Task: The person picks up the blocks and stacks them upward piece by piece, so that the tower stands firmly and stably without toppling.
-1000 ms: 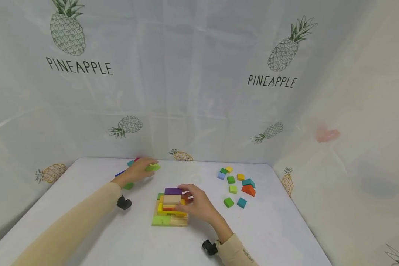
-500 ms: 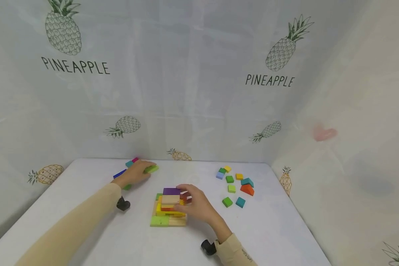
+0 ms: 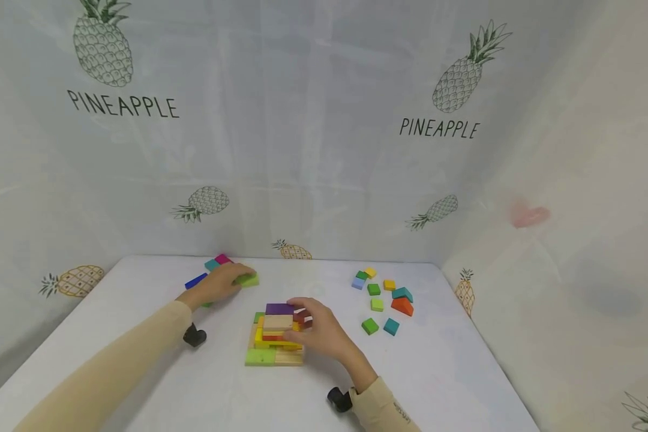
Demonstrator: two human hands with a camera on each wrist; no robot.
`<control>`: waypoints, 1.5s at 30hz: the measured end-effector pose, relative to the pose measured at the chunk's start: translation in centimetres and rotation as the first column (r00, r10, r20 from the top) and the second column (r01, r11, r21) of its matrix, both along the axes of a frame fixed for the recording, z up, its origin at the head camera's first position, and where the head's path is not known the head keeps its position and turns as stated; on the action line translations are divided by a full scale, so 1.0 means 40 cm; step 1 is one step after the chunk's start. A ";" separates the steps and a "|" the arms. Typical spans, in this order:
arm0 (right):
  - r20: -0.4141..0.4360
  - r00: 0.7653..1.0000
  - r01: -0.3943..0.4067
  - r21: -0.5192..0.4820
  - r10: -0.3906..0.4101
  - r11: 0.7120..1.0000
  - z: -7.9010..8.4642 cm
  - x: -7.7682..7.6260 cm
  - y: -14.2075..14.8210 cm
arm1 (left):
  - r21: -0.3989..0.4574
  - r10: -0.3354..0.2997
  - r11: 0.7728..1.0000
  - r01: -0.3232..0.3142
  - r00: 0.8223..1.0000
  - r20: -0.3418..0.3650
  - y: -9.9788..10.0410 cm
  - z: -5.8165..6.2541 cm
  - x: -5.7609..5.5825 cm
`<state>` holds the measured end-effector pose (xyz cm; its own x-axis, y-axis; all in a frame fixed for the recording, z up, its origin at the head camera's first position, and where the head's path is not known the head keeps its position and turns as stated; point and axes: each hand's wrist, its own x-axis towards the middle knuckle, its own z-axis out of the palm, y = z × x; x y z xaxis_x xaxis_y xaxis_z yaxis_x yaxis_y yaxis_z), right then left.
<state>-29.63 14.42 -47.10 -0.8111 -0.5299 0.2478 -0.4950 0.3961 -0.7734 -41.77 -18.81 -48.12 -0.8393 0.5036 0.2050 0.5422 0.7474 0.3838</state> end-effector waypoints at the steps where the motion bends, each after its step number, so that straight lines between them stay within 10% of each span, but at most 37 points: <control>1: -0.002 1.000 0.000 0.000 0.000 1.000 0.000 0.000 0.000 | 0.003 -0.005 1.000 0.005 1.000 0.003 -0.001 0.002 0.005; 24: 0.003 1.000 -0.001 -0.007 0.001 1.000 -0.006 -0.001 0.001 | -0.038 0.012 0.999 -0.010 0.999 0.042 -0.009 0.010 0.074; 45: -0.040 0.999 -0.004 -0.017 0.003 1.000 -0.006 -0.004 -0.002 | 0.114 -0.132 0.983 0.144 0.986 -0.103 0.103 0.178 0.234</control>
<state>-29.81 14.34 -47.36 -0.7988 -0.5278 0.2889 -0.5266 0.3810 -0.7600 -32.42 -14.69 -41.01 -0.7372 0.5800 0.3466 0.6753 0.6143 0.4082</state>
